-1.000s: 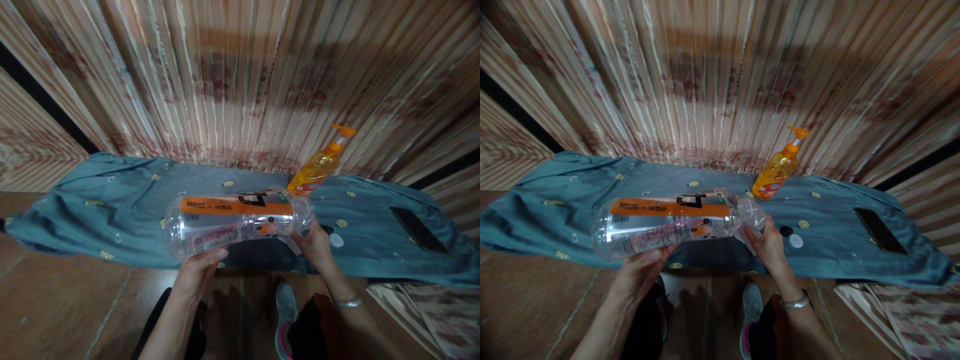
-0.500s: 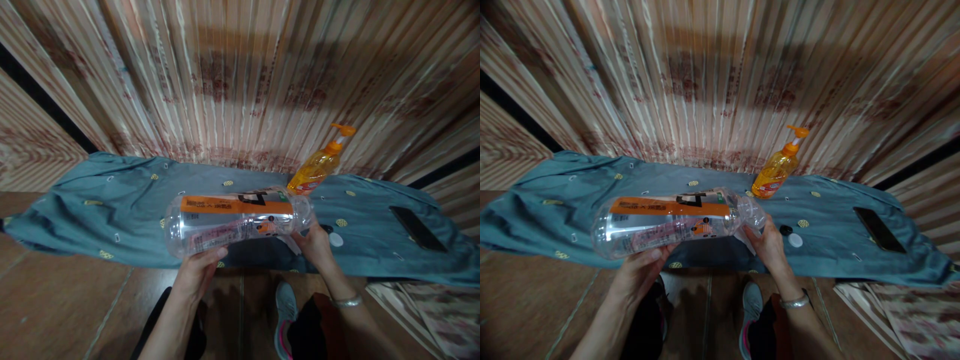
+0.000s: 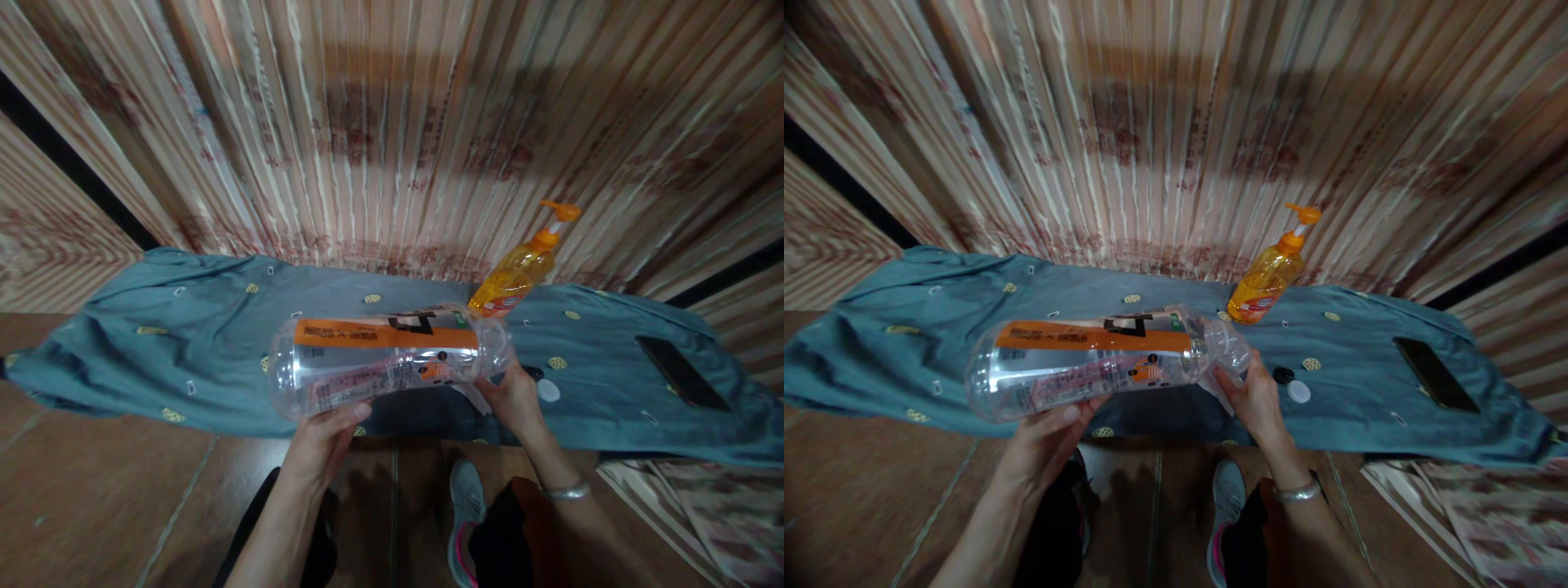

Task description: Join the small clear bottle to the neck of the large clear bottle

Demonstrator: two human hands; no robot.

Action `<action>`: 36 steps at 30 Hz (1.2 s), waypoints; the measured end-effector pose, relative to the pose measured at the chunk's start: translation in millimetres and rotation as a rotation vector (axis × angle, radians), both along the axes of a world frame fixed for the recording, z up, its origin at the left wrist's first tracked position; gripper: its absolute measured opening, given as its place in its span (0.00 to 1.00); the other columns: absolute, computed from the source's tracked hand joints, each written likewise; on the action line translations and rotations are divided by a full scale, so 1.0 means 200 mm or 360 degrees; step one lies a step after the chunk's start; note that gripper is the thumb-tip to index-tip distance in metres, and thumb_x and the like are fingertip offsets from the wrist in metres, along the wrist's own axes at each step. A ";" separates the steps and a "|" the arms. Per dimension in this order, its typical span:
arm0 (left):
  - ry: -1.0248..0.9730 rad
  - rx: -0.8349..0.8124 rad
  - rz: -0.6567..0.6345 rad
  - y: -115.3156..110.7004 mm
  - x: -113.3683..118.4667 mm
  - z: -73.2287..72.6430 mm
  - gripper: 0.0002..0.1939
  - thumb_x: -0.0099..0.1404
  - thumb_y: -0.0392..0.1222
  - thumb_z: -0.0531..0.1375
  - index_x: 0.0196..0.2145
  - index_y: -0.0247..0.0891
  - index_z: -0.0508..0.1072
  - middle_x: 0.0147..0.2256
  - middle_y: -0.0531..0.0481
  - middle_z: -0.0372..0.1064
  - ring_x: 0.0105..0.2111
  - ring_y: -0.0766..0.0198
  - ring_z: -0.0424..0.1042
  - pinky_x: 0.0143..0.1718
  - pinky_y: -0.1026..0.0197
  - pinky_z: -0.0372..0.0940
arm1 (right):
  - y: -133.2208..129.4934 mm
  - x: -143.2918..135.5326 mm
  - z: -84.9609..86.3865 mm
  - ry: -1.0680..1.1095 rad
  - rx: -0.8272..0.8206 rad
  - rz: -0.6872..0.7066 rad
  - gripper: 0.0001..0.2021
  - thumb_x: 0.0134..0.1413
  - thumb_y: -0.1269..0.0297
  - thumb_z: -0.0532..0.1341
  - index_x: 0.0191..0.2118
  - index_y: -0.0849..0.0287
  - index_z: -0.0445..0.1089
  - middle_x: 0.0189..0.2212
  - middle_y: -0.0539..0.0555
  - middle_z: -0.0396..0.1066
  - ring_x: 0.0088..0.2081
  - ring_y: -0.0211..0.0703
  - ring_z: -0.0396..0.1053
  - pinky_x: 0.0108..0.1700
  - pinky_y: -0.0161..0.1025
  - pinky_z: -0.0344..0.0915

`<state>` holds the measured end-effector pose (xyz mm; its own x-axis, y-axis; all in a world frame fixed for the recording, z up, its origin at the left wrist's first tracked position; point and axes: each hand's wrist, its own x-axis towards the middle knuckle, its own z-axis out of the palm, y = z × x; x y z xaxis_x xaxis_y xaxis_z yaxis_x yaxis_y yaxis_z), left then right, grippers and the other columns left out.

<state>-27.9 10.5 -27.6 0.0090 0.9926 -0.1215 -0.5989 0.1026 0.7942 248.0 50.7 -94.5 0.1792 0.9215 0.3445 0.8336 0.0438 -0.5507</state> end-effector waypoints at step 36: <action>0.0012 -0.0106 0.0039 -0.01 0.00 0.02 0.15 0.41 0.34 0.69 0.31 0.36 0.79 0.35 0.45 0.79 0.42 0.50 0.76 0.53 0.50 0.65 | 0.00 0.00 0.00 -0.0009 -0.0048 -0.0052 0.26 0.49 0.45 0.58 0.47 0.61 0.65 0.36 0.61 0.76 0.36 0.53 0.74 0.35 0.42 0.68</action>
<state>-27.8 8.0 -22.8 -0.0165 0.9821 -0.1875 -0.5958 0.1410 0.7907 247.3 51.5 -93.6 0.2073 0.9253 0.3175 0.8373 0.0000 -0.5467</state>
